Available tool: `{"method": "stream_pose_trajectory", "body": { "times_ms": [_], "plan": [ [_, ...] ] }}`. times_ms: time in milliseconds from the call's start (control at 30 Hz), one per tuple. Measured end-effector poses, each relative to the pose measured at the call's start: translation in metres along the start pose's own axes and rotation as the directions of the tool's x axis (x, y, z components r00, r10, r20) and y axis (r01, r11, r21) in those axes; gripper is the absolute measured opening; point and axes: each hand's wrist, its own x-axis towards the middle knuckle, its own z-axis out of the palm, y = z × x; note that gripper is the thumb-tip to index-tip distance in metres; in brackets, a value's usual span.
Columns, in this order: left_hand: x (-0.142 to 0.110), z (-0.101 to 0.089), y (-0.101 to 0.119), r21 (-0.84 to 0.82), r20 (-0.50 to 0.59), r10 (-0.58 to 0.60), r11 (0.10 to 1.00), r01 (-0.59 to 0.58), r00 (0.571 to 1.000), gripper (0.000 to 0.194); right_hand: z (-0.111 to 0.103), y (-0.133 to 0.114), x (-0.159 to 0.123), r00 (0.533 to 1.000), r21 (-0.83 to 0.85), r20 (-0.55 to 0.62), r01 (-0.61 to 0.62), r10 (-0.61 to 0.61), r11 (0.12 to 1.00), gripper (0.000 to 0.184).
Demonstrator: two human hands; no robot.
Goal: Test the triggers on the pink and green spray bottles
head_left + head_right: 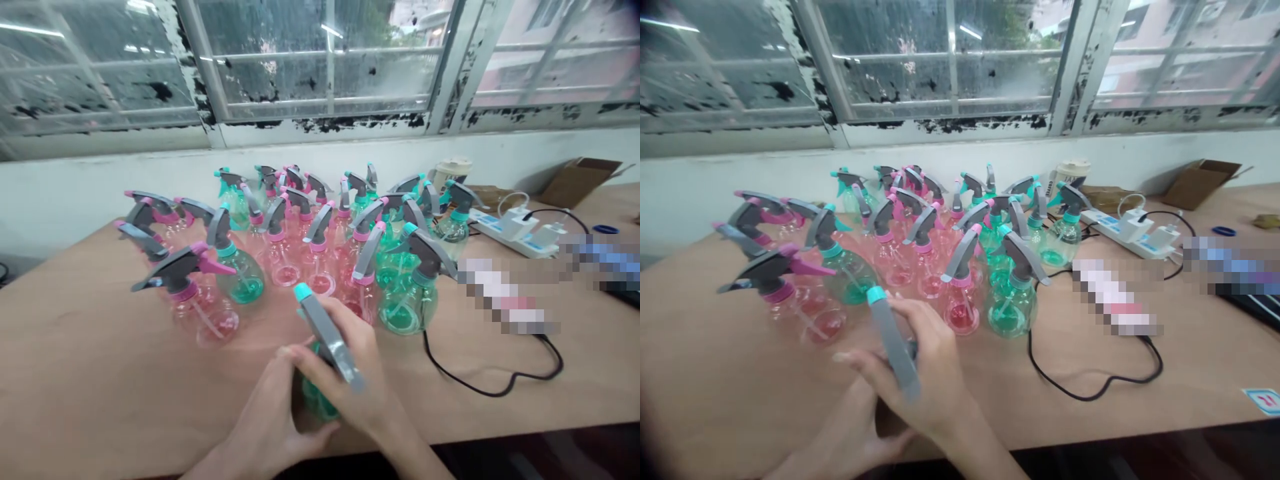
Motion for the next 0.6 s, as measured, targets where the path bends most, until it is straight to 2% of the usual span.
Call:
{"method": "stream_pose_trajectory", "body": {
  "times_ms": [100,167,233,333,433,500,600],
  "plan": [
    [-0.006,-0.01,-0.002,-0.045,-0.07,-0.102,0.994,0.099,0.992,0.061,0.009,0.001,0.002,0.997,-0.015,-0.039,0.063,-0.064,0.998,0.065],
    [-0.002,-0.014,-0.005,-0.056,-0.099,-0.13,0.991,0.125,0.987,0.058,0.007,0.003,-0.005,0.993,-0.055,-0.093,0.062,-0.067,0.997,0.071],
    [0.006,-0.017,-0.012,-0.057,-0.125,-0.155,0.987,0.149,0.98,0.055,-0.002,0.006,-0.017,0.989,-0.092,-0.138,0.03,-0.043,0.995,0.064],
    [0.02,-0.019,-0.027,-0.04,-0.155,-0.196,0.981,0.192,0.968,0.055,-0.021,0.01,-0.038,0.98,-0.104,-0.199,-0.009,-0.012,0.995,0.033],
    [0.033,-0.019,-0.039,0.021,-0.173,-0.249,0.966,0.257,0.953,0.055,-0.047,0.012,-0.052,0.982,-0.154,-0.184,0.02,-0.049,0.988,0.007],
    [0.04,-0.02,-0.044,0.034,-0.171,-0.291,0.953,0.301,0.941,0.054,-0.069,0.01,-0.056,0.986,-0.22,-0.154,0.022,-0.057,0.975,0.006],
    [0.047,-0.022,-0.046,0.004,-0.138,-0.358,0.932,0.362,0.923,0.059,-0.107,0.003,-0.052,0.978,-0.313,-0.209,-0.067,0.0,0.947,0.012]
  ]
}}
